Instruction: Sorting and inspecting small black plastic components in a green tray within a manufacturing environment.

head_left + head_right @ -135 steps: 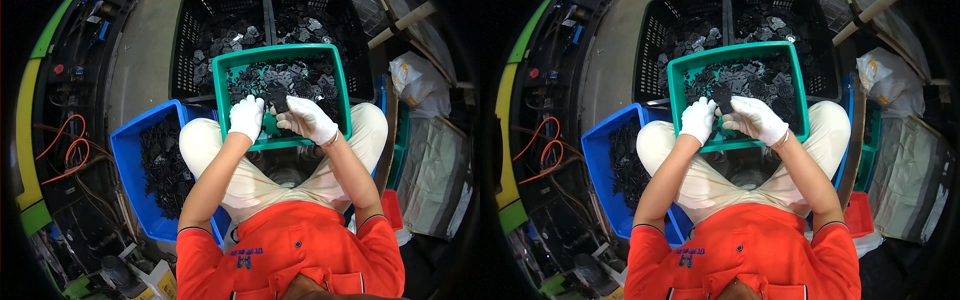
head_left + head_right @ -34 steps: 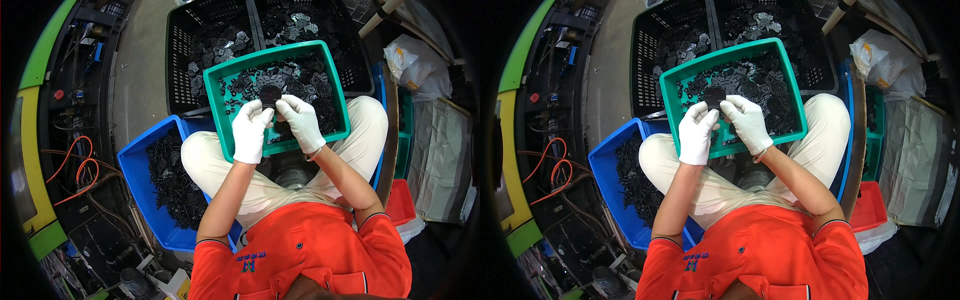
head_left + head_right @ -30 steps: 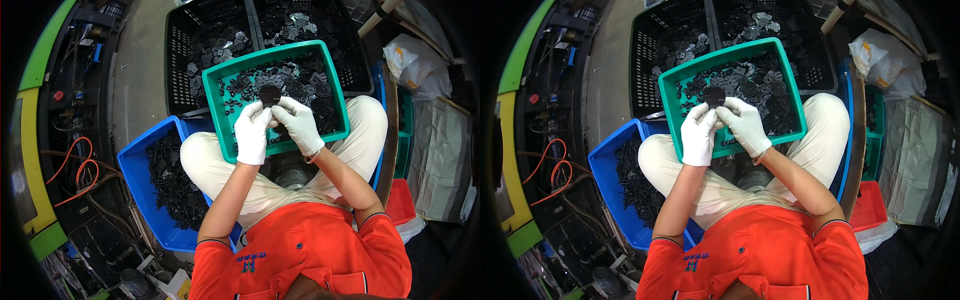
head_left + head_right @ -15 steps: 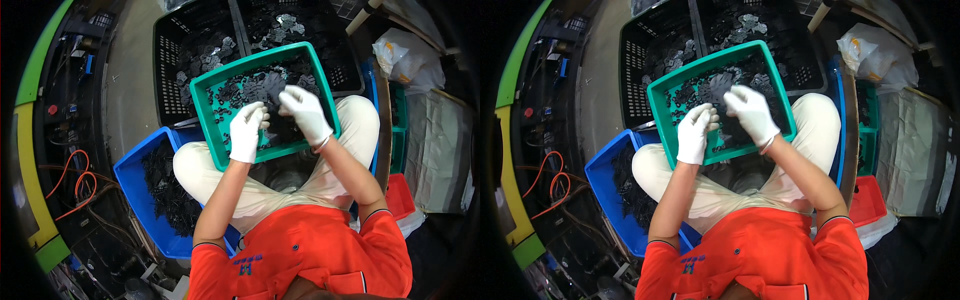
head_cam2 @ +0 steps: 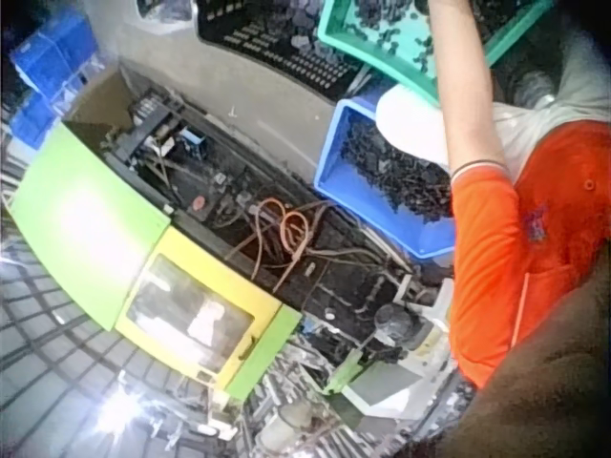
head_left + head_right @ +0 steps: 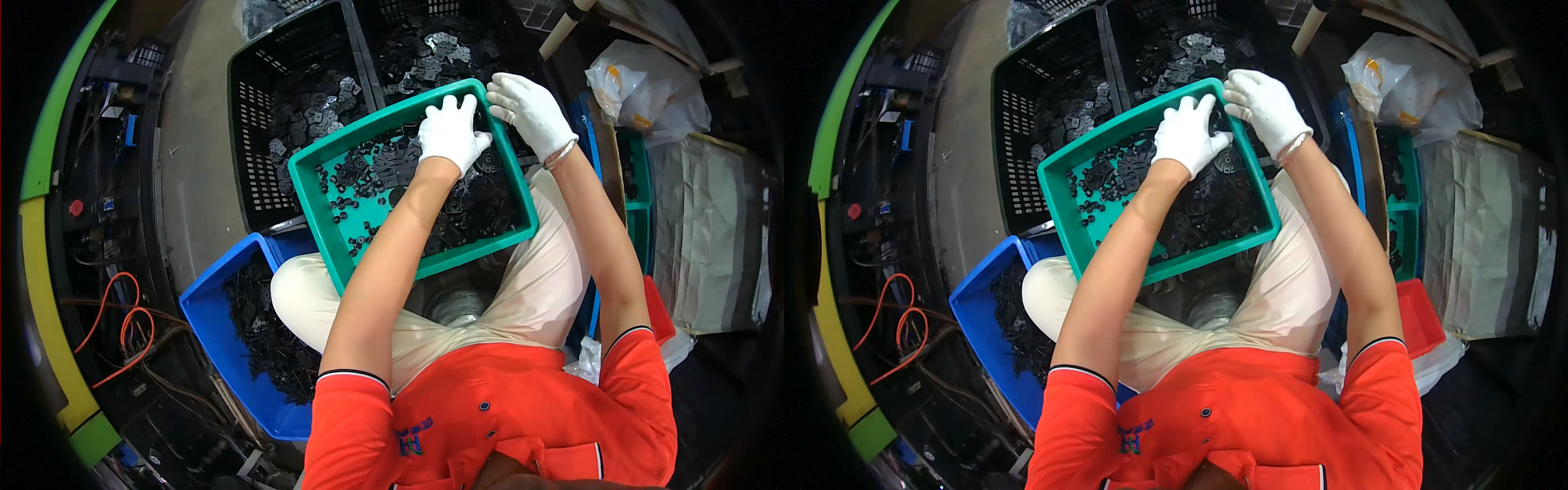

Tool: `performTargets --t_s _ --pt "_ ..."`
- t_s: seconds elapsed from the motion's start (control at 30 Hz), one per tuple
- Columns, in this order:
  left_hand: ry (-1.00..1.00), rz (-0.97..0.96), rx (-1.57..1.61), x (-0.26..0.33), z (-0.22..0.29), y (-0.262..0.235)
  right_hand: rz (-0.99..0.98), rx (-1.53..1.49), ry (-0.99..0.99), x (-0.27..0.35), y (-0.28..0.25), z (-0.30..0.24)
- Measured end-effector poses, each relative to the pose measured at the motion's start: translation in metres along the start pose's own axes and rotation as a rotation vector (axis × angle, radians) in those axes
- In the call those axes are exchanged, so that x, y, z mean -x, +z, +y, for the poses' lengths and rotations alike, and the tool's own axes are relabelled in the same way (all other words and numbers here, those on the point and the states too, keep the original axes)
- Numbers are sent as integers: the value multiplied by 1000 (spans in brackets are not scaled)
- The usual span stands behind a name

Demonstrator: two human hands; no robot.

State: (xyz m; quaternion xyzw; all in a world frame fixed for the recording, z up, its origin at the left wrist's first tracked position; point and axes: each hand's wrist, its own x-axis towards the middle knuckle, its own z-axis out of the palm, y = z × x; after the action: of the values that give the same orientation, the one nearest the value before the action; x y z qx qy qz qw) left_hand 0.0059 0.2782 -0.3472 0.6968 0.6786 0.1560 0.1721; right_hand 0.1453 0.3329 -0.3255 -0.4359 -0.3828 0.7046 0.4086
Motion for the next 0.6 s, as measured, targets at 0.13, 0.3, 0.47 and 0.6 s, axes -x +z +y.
performTargets --t_s 0.13,0.3,0.47,0.6 --pt "-15 -99 -115 0 -13 -3 0 113 -6 12 4 3" --pt "90 -24 353 38 -75 -3 -116 202 71 35 19 13" --pt "-362 -37 1249 88 -70 -46 -254 331 180 53 42 38" --pt "-409 10 1657 103 -69 -54 -374 253 241 65 68 53"
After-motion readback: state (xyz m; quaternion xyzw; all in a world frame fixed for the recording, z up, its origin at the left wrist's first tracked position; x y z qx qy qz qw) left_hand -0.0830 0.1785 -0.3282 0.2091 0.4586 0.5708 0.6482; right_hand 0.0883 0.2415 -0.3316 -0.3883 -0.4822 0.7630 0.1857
